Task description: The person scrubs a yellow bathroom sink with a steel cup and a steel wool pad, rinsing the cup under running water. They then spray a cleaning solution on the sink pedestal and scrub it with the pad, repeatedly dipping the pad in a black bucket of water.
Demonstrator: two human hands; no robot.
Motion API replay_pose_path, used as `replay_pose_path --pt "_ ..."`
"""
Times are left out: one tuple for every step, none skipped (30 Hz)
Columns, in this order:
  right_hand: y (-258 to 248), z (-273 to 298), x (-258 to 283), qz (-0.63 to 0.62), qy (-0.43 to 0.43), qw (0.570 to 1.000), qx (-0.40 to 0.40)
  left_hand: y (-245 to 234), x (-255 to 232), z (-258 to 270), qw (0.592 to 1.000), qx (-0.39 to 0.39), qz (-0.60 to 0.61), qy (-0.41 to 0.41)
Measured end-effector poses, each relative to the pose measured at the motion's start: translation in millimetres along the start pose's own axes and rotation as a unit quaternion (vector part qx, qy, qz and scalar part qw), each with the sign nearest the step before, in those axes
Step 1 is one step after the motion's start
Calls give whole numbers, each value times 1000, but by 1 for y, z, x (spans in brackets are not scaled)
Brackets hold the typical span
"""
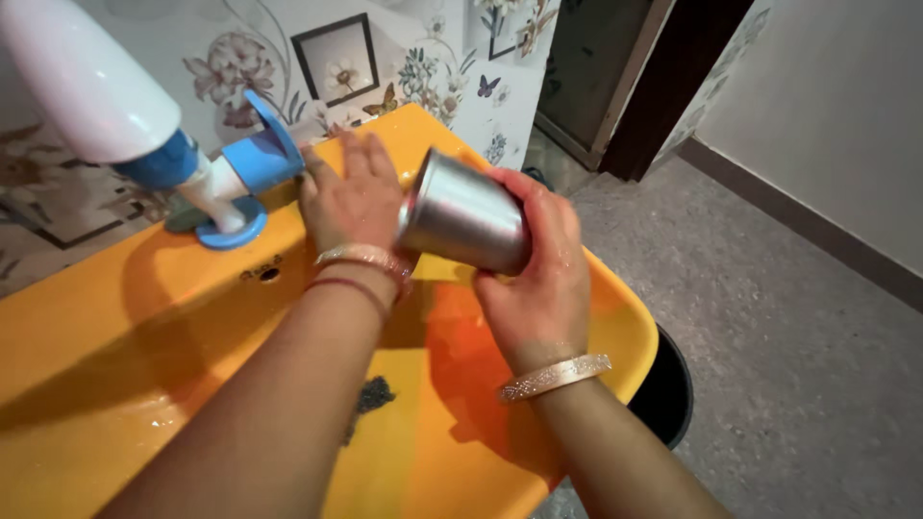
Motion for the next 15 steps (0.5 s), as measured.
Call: replay_pose_path --pt "-1 0 3 31 -10 999 -4 -7 -3 3 997 -11 -25 78" --pt "-1 1 6 45 -13 999 -5 -20 -2 15 987 -18 -49 155" --pt "-1 1 9 59 -15 998 -7 -35 -2 27 970 -26 -72 232" --pt "-1 1 11 73 -19 997 -8 -50 1 38 967 -2 -16 255" --pt "-1 2 15 70 -37 997 -6 -64 0 50 960 22 39 277" --pt "0 2 20 65 -56 996 -5 -77 -3 62 949 46 93 298" --pt "0 3 25 60 -75 995 -3 -86 -6 68 946 82 165 265" --pt "1 3 28 58 -83 995 -1 -90 -9 73 937 115 236 229" --pt "0 4 31 57 -92 994 1 -91 -11 76 921 146 305 192" --pt "-1 5 33 58 -99 993 4 -83 -13 78 922 204 308 118" --pt "-1 7 34 46 -113 992 7 -74 -14 81 914 261 309 43" --pt "-1 8 35 33 -127 991 10 -64 -11 87 897 317 306 -31" --pt "-1 10 36 20 -140 990 13 -55 -12 95 825 392 399 -80" --pt "-1 11 36 25 -142 989 19 -48 -13 103 736 458 482 -127" --pt "-1 12 37 29 -143 989 25 -45 -15 112 632 514 555 -171"
Point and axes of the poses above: each hand's wrist, its own z-axis away from the middle knuckle, its own y-axis out of the palm, x = y × z, the point moved 5 cm from there along -z, towards the middle knuckle, and after that the axes turned 8 degrees about -z, right-handed, at the moved point
